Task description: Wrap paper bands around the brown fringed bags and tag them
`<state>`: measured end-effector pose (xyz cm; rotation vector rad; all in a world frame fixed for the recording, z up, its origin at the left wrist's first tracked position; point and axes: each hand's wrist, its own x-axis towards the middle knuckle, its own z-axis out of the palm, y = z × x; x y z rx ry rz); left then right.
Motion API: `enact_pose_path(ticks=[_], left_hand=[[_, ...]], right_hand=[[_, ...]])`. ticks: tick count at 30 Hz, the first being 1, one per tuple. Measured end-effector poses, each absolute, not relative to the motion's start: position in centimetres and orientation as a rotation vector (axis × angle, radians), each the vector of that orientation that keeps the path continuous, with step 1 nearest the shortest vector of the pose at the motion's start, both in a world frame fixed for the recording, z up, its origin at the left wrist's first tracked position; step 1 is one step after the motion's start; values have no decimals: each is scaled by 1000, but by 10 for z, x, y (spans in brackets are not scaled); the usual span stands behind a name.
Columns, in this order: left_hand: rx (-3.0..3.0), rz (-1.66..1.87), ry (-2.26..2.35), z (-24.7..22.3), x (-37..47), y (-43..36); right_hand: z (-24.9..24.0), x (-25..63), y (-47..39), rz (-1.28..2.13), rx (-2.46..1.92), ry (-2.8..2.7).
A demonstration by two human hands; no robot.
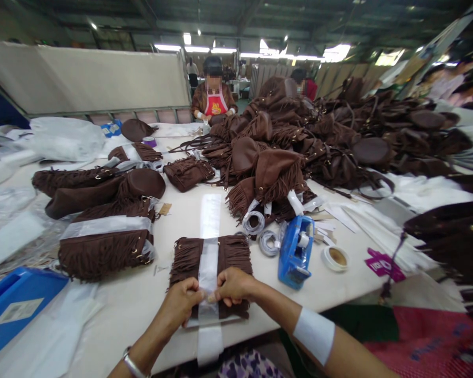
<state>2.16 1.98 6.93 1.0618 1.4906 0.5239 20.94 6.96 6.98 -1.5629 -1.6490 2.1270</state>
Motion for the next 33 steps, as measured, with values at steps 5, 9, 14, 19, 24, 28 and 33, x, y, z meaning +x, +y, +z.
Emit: enact_pose_path(ticks=[5, 9, 14, 19, 24, 28, 33], left_hand=[[1047, 535, 1431, 72, 19, 15], [1045, 528, 1427, 71, 18, 12], [1038, 506, 1452, 67, 18, 14], [1042, 542, 1479, 63, 19, 11], [1062, 568, 1467, 59, 18, 8], [1055, 573, 1452, 55, 16, 8], [1042, 583, 1456, 52, 16, 8]], right_hand=[[71, 209, 69, 2139, -1578, -1617], [68, 208, 67, 2123, -1582, -1600], [67, 209, 64, 2078, -1596, -1620], [66, 209, 63, 2076, -1578, -1661], [71, 209, 63, 2124, -1574, -1700], [78, 209, 62, 2147, -1570, -1698], [83, 210, 62, 2149, -1560, -1681]])
